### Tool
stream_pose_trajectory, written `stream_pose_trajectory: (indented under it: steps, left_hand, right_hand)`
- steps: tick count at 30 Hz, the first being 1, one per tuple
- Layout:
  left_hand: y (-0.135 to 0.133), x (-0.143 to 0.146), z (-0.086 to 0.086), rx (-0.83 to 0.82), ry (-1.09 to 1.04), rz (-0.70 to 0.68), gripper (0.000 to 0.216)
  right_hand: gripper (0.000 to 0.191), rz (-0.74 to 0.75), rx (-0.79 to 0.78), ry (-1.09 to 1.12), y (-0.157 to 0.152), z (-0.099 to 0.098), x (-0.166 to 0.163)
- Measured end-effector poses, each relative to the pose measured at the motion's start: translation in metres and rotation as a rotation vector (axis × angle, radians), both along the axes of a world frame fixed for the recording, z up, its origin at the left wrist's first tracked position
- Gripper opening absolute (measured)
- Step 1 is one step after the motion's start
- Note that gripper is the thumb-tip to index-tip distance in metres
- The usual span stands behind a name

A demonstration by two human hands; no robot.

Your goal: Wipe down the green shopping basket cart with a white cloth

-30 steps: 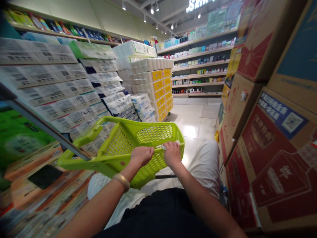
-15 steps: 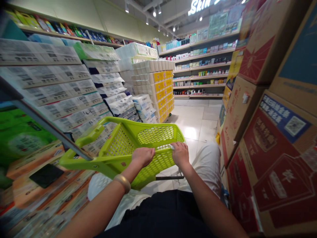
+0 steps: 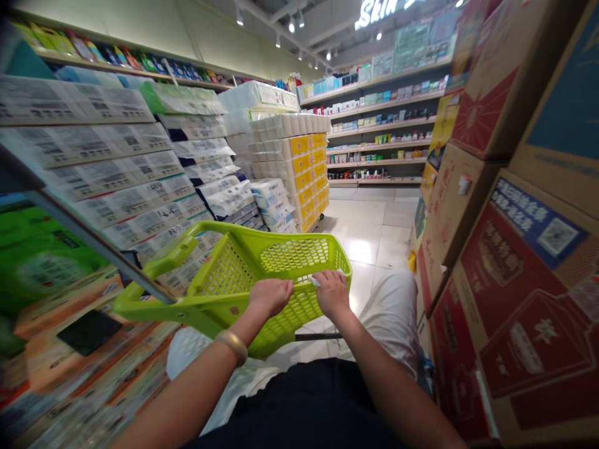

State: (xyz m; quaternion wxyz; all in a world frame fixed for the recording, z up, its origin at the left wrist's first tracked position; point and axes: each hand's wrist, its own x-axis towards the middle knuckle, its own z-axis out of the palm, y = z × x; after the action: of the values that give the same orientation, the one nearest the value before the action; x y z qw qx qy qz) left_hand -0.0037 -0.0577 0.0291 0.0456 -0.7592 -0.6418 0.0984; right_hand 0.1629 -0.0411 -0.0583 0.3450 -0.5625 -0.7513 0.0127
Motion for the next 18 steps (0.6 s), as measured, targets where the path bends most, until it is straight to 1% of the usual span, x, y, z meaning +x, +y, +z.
stream_pose_trajectory:
  steps: [2,4,6,8,10,12,14,16,18]
  left_hand:
    - [0.000,0.000,0.000,-0.001,-0.001,0.008,0.062]
    - [0.000,0.000,0.000,-0.004,-0.001,0.010,0.062]
    - [0.001,0.000,-0.001,-0.008,0.000,0.009,0.062]
    - [0.002,0.000,-0.001,-0.008,0.002,0.007,0.062]
    - [0.003,0.000,-0.001,-0.009,0.004,0.001,0.062]
    - [0.004,0.000,-0.001,-0.011,0.006,-0.010,0.060]
    - [0.004,-0.001,-0.002,-0.013,0.006,-0.021,0.058]
    - [0.003,-0.001,-0.002,-0.010,0.004,-0.026,0.057]
    - [0.002,-0.001,-0.002,-0.002,0.003,-0.025,0.058]
  right_hand:
    - [0.036,-0.058,0.003,0.030,0.004,-0.005,0.017]
    - [0.037,-0.085,0.001,0.044,0.006,-0.009,0.027]
    - [0.036,-0.126,-0.009,0.057,0.007,-0.009,0.026]
    - [0.033,-0.160,-0.025,0.063,0.006,-0.006,0.013]
    - [0.030,-0.123,-0.032,0.040,0.002,0.001,-0.007]
    - [0.031,0.001,-0.019,-0.017,-0.002,0.007,-0.030]
    - [0.031,0.075,-0.002,-0.055,-0.005,0.011,-0.045]
    - [0.031,0.108,0.013,-0.069,-0.007,0.011,-0.047]
    - [0.031,0.104,0.024,-0.060,-0.006,0.008,-0.036]
